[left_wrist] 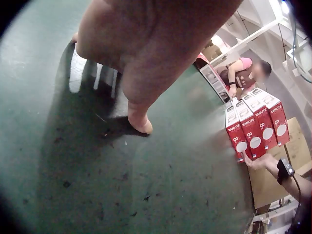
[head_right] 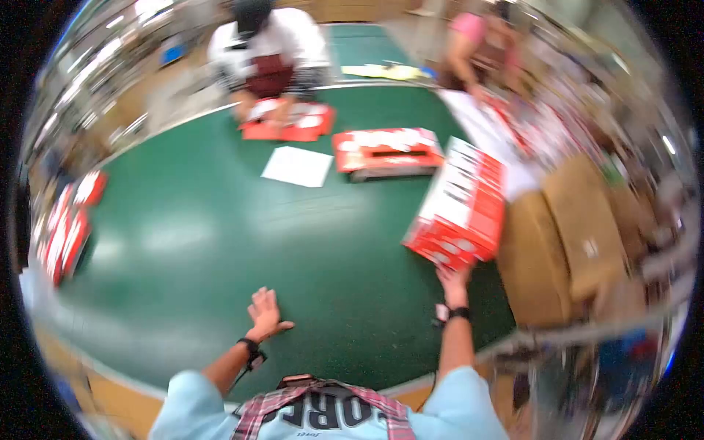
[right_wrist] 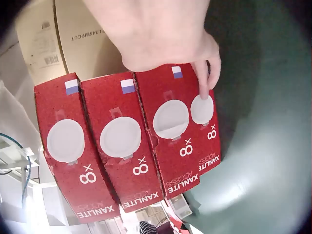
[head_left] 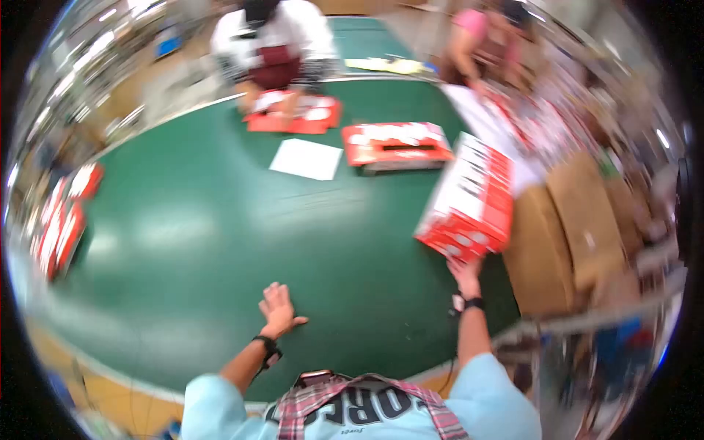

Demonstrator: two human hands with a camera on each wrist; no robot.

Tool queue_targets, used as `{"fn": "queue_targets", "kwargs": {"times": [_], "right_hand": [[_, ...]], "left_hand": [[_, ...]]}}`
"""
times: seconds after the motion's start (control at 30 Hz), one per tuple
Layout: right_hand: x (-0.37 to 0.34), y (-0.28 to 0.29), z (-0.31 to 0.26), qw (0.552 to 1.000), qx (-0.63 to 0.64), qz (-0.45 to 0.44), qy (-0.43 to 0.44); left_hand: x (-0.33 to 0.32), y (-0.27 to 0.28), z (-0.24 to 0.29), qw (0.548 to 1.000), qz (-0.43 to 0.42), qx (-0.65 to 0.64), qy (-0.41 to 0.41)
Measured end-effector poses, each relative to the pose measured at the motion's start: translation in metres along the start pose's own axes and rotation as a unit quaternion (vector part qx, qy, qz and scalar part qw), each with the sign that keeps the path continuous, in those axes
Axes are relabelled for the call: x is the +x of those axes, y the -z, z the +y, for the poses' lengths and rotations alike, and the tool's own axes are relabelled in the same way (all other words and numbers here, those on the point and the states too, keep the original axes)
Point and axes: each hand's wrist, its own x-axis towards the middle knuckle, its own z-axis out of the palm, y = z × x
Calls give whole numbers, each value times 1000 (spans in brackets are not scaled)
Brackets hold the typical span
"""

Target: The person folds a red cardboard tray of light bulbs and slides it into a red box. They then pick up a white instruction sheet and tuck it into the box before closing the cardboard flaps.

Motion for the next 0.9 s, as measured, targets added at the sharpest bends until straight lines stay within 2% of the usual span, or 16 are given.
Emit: {"fn": "queue_targets", "kwargs": {"times": [0.03,0.07,0.17,0.2,0.23,0.3,0.4,0.5,0.53,0.6,0.67,0.77,0.8,0.87,0.9], "right_hand": [[14,9,4,999,29,-4,-23],[10,-9,-9,992,67,60,-89],[64,15,3,990,71,49,-110],[76,23,3,990,69,22,-124],[80,24,-2,980,106,35,-166],[77,17,-15,969,145,84,-181],[65,4,-21,964,180,133,-141],[53,25,10,969,230,54,-69],[43,22,18,955,265,103,-87],[15,20,52,977,171,109,-60],[-6,29,85,992,76,45,-87],[-51,25,113,986,10,-99,-135],[-80,8,111,986,-35,-64,-149],[-116,1,114,979,-117,-102,-130],[-128,3,116,972,-152,-122,-129]], "left_hand": [[-3,-4,-2,1000,8,10,4],[-6,-8,-7,1000,12,20,6],[-15,-24,-18,1000,9,8,3],[-20,-27,-20,1000,12,5,4],[-24,-31,-22,1000,15,3,-1],[-38,-37,-17,1000,9,11,0],[-41,-49,-3,1000,9,13,-2],[-49,-53,6,1000,14,8,-2],[-48,-54,5,1000,19,7,-4],[-46,-57,6,1000,21,5,-7],[-45,-56,7,1000,12,2,-9],[-47,-54,10,1000,4,7,-3],[-47,-55,10,1000,13,12,-1],[-43,-60,14,1000,21,5,-3],[-43,-53,20,1000,0,14,13]]}}
